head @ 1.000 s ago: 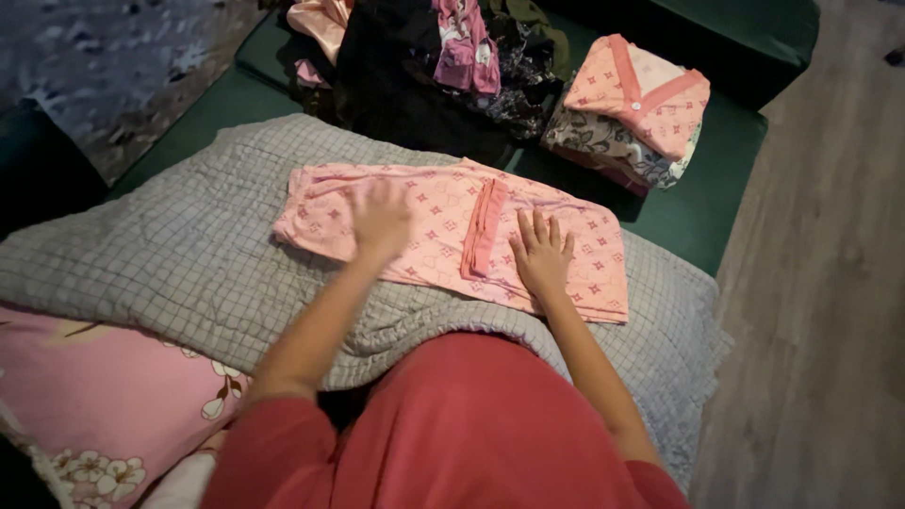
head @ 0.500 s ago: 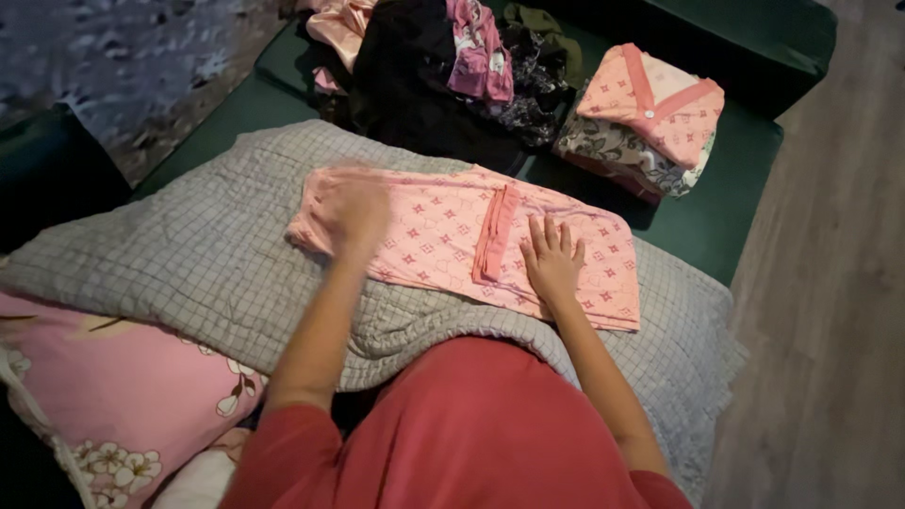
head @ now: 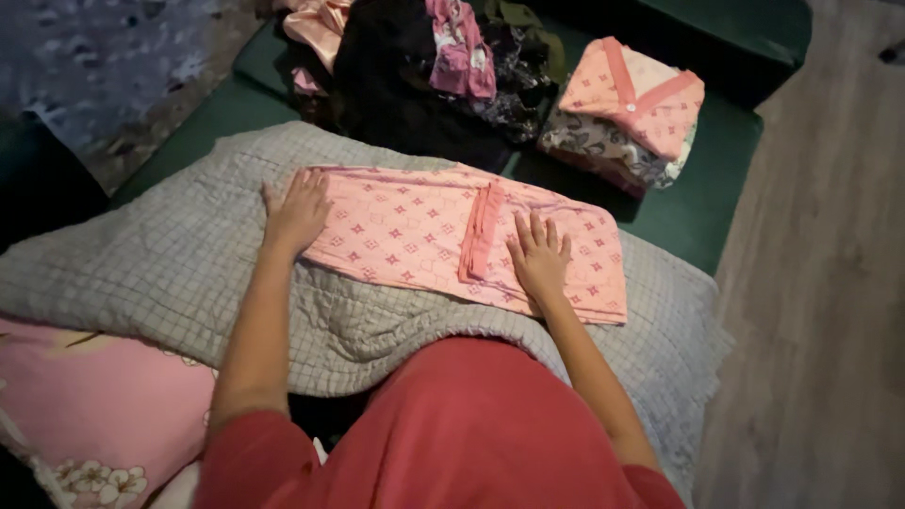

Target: The person folds several garments on a bed, including a pink patterned top, a pink cartoon-print top, and a black top. Each item is smoothed, folded into a compact rectangle, and placed on a growing stack on the bed.

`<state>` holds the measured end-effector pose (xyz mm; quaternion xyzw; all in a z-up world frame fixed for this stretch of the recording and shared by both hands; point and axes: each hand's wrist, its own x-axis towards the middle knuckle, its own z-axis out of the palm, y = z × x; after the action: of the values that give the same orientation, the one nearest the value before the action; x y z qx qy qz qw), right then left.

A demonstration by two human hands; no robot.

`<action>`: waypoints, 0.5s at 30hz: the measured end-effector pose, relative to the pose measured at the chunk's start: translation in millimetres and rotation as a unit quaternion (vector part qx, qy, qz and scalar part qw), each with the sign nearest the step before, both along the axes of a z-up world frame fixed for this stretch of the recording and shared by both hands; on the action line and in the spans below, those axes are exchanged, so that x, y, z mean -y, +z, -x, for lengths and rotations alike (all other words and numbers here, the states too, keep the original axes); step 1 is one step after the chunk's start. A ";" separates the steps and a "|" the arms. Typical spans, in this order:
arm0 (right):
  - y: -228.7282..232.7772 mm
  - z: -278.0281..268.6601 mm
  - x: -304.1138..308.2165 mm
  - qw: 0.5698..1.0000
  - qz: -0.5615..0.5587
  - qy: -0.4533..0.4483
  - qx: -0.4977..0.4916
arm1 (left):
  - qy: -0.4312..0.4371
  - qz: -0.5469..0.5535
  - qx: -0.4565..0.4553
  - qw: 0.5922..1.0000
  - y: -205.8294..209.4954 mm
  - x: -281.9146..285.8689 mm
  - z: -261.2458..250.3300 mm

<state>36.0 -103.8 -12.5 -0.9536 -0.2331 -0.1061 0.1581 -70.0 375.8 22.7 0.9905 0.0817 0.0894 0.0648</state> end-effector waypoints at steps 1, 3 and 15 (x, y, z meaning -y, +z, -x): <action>-1.3 0.6 -0.1 1.000 -0.004 0.003 0.007 | 0.018 -0.036 0.020 0.999 1.0 11.9 -3.1; -1.7 -4.8 -3.4 1.000 0.020 -0.007 0.014 | 0.073 -0.087 0.066 0.991 12.7 45.0 -20.9; -12.9 -16.8 24.6 0.996 0.072 0.043 -0.011 | -0.172 0.085 0.023 0.981 22.4 315.6 -68.1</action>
<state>52.7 -128.4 -25.4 -0.9529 -0.2787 -0.0715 0.0964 -1.8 60.2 45.1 0.9784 -0.0841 0.0920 0.1650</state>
